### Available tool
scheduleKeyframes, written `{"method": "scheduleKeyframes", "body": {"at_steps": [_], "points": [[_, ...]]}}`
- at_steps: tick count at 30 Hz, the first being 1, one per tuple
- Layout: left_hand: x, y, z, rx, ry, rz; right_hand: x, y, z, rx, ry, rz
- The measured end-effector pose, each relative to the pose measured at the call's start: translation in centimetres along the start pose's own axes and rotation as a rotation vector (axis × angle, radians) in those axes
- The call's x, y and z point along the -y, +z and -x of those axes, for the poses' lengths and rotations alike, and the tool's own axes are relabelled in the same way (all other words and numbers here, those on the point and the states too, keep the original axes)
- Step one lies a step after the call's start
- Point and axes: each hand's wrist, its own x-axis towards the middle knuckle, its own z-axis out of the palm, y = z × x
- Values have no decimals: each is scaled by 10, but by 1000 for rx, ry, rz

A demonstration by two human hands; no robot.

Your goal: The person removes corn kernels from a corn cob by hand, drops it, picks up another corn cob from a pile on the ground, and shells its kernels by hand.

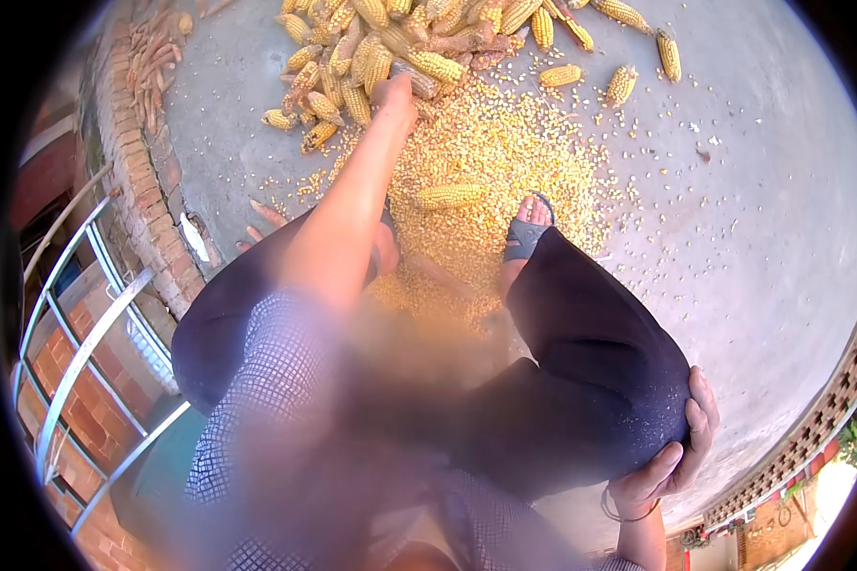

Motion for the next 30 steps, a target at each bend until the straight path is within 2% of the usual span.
{"method": "scheduleKeyframes", "body": {"at_steps": [3,6,9,10,13,16,19,23,27,28,30], "points": [[1,1,-8,46,-86,64,1,1,0,0,0,7],[-5,8,0,24,-46,38,1,2,0,-8,13,6],[-24,6,23,52,-118,-25,2,2,-2,5,1,14],[-18,5,15,89,-119,67,1,1,-1,14,2,7],[-9,5,13,49,-16,112,0,-2,0,35,2,-9],[-11,8,12,78,-73,92,0,-2,-1,34,4,-5],[-15,12,3,105,-108,212,0,-1,-1,30,7,-8],[-2,23,-14,57,-189,143,-2,-1,-2,19,7,-32],[7,14,-2,46,-166,259,2,0,-3,10,12,-9],[3,5,9,152,-286,460,1,1,-5,1,3,-18],[-3,-5,36,105,-281,487,3,3,-5,-12,-10,-50]]}}
